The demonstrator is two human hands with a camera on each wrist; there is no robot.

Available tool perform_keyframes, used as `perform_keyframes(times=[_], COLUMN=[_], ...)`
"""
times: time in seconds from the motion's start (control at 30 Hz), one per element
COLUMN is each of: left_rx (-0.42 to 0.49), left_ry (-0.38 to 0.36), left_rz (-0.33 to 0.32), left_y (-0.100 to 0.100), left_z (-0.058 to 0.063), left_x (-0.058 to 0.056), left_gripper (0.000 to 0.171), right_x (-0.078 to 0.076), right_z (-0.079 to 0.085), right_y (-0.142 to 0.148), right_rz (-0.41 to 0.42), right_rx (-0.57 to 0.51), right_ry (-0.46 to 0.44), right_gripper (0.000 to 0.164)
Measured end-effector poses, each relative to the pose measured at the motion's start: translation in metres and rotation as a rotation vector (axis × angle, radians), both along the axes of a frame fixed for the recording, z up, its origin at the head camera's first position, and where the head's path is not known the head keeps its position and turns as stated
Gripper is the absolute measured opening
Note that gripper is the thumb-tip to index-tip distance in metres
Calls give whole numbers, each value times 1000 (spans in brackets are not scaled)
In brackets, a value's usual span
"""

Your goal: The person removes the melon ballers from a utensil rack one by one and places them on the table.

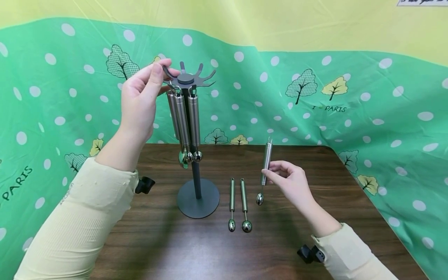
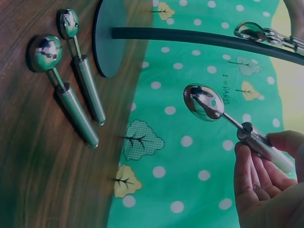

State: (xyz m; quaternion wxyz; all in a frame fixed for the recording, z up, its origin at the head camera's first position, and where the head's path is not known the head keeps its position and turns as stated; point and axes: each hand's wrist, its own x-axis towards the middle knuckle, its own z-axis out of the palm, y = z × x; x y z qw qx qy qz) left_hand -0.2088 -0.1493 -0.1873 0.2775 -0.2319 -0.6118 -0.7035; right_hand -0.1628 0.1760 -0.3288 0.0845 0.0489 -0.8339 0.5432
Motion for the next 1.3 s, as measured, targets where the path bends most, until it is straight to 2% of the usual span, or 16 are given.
perform_keyframes(times=[0.33, 0.7, 1.13, 1.3], left_rx=[-10, -6, 2, 12], left_ry=[-21, -18, -30, -25], left_rz=[35, 41, 60, 52], left_y=[2, 3, 3, 3], left_z=[1, 0, 0, 1], left_x=[4, 5, 5, 6], left_gripper=[29, 30, 19, 23], right_x=[-4, -7, -15, -17], right_z=[-17, -28, -45, -51], right_y=[1, 4, 7, 7], right_rz=[13, -17, 6, 19], right_rx=[-22, 55, 47, 39], right_ry=[-33, -71, -135, -170], right_gripper=[28, 29, 28, 29])
